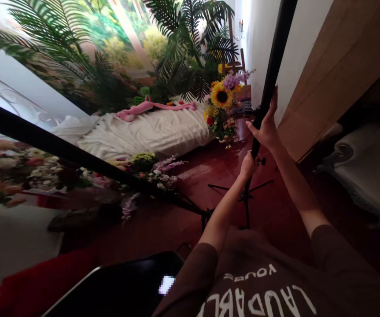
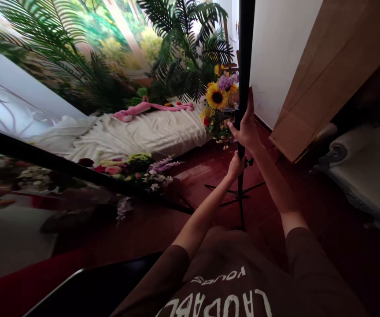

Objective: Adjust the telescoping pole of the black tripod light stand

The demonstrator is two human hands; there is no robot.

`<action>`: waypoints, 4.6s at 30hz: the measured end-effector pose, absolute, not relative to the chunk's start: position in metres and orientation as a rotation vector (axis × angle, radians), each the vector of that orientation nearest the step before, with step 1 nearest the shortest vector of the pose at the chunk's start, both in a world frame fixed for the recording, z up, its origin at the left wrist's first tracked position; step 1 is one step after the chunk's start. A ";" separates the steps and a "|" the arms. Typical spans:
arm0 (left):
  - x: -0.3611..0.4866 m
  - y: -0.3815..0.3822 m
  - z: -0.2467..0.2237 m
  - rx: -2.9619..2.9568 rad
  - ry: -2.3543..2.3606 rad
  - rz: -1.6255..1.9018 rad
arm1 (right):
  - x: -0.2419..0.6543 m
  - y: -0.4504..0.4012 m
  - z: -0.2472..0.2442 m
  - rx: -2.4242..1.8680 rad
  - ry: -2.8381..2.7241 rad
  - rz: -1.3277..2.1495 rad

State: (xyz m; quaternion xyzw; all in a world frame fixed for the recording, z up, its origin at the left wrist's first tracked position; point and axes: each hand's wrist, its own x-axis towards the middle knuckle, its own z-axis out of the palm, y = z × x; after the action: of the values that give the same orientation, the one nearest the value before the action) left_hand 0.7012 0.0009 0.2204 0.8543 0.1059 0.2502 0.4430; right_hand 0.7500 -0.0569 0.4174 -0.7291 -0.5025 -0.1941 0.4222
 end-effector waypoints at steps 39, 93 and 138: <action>0.713 0.010 0.197 2.182 0.030 0.678 | 0.726 -0.080 0.303 -2.022 -0.929 -0.242; 0.704 0.005 0.211 2.100 0.192 0.665 | 0.744 -0.118 0.254 -1.594 -0.090 0.578; 0.423 0.187 0.192 1.600 1.282 1.327 | 0.529 0.077 0.240 -0.761 -0.244 2.007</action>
State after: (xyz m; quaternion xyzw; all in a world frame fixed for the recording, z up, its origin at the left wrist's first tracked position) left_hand 0.4227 0.1870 0.1918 0.6154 0.4932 0.5106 0.3427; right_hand 0.5288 0.0770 0.2396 -0.3109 -0.0998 0.8193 0.4713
